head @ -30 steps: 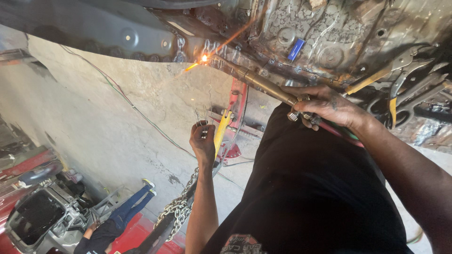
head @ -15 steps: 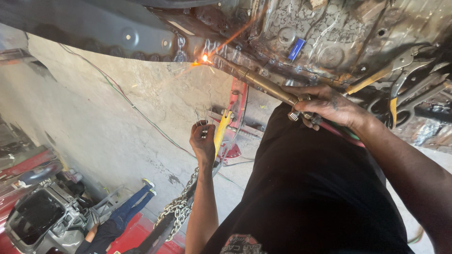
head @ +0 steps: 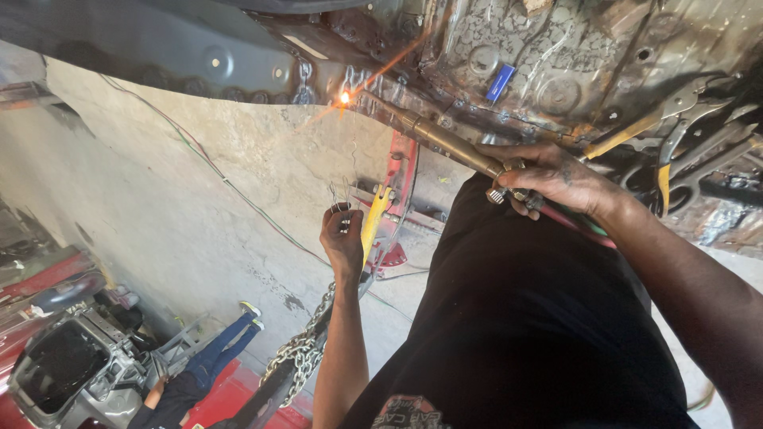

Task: The person uses an oxy-fuel torch to heat and cut the metal frame rail of a vehicle body mounted on a frame rack, moving the torch flame along the seam while holding filler wire in the other hand, working along the edge of the damaged panel.

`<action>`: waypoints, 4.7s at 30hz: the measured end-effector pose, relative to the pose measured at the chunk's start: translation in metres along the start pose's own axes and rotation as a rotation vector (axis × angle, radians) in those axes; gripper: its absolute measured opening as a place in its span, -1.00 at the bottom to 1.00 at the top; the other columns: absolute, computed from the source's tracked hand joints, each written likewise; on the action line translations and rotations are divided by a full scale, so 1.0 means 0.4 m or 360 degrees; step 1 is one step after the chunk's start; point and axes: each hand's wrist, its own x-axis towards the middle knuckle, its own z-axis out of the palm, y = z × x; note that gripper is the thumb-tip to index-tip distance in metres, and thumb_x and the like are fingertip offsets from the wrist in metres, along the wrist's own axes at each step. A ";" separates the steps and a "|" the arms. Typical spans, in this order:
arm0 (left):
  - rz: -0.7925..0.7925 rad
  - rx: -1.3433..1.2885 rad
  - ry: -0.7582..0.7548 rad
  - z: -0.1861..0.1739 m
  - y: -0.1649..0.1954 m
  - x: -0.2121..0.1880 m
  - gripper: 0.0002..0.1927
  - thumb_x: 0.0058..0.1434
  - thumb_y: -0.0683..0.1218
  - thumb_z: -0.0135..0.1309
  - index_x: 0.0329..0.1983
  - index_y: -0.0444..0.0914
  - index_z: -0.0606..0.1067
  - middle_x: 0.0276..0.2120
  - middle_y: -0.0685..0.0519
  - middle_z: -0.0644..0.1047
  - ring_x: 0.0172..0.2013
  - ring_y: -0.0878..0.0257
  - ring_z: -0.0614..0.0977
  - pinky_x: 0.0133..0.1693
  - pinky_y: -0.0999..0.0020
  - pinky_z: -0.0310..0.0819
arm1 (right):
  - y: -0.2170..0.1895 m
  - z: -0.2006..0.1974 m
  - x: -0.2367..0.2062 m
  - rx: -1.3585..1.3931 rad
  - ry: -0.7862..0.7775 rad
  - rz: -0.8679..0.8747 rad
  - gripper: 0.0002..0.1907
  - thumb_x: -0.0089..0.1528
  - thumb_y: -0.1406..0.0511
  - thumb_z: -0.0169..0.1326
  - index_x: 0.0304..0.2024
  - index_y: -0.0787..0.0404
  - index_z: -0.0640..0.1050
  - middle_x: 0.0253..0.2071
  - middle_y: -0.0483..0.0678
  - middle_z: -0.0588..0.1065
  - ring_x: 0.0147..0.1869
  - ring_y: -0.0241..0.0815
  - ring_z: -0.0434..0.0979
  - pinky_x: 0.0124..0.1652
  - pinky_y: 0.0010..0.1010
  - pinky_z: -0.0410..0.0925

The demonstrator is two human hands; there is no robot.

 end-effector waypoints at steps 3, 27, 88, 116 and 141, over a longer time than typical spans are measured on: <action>-0.0023 -0.0066 -0.0014 0.001 0.005 0.000 -0.89 0.22 -0.20 0.18 -0.27 -0.38 0.59 -0.10 -0.03 0.53 -0.17 0.25 0.58 -0.25 0.41 0.53 | -0.005 -0.004 -0.001 -0.0063 -0.0021 -0.0047 -0.25 0.14 0.10 0.13 0.40 -0.01 0.36 -0.42 0.06 0.63 -0.59 -0.19 0.51 -0.53 -0.30 0.44; -0.0011 -0.0024 -0.0004 0.006 -0.012 0.006 -0.89 0.23 -0.20 0.20 -0.28 -0.40 0.60 -0.10 -0.04 0.54 -0.20 0.27 0.59 -0.23 0.42 0.52 | 0.003 -0.002 0.004 -0.0043 0.0002 0.0001 -0.27 0.14 0.10 0.13 0.39 -0.01 0.37 -0.42 0.08 0.62 -0.59 -0.17 0.51 -0.52 -0.27 0.44; 0.0008 -0.0079 -0.0006 0.005 -0.010 0.004 -0.89 0.24 -0.21 0.19 -0.27 -0.40 0.59 -0.07 -0.05 0.53 -0.17 0.25 0.59 -0.23 0.40 0.54 | -0.018 0.005 -0.014 0.0028 -0.0011 0.0009 -0.27 0.15 0.09 0.12 0.39 -0.02 0.35 -0.43 0.02 0.61 -0.59 -0.23 0.50 -0.54 -0.32 0.43; 0.0031 -0.0036 -0.0003 0.003 -0.010 0.003 -0.90 0.24 -0.21 0.18 -0.28 -0.39 0.59 -0.09 -0.05 0.54 -0.16 0.25 0.60 -0.23 0.40 0.55 | 0.015 -0.006 0.002 -0.0046 -0.0014 -0.0048 -0.28 0.16 0.10 0.12 0.39 0.04 0.36 -0.38 0.08 0.65 -0.57 -0.19 0.55 -0.54 -0.30 0.48; -0.0009 -0.0081 0.0005 0.005 -0.012 0.004 -0.89 0.23 -0.21 0.18 -0.28 -0.40 0.58 -0.09 -0.05 0.53 -0.17 0.24 0.59 -0.22 0.40 0.54 | 0.009 -0.006 0.000 -0.0046 -0.0038 -0.0031 -0.26 0.14 0.11 0.14 0.40 -0.02 0.36 -0.45 0.06 0.62 -0.60 -0.19 0.50 -0.53 -0.29 0.44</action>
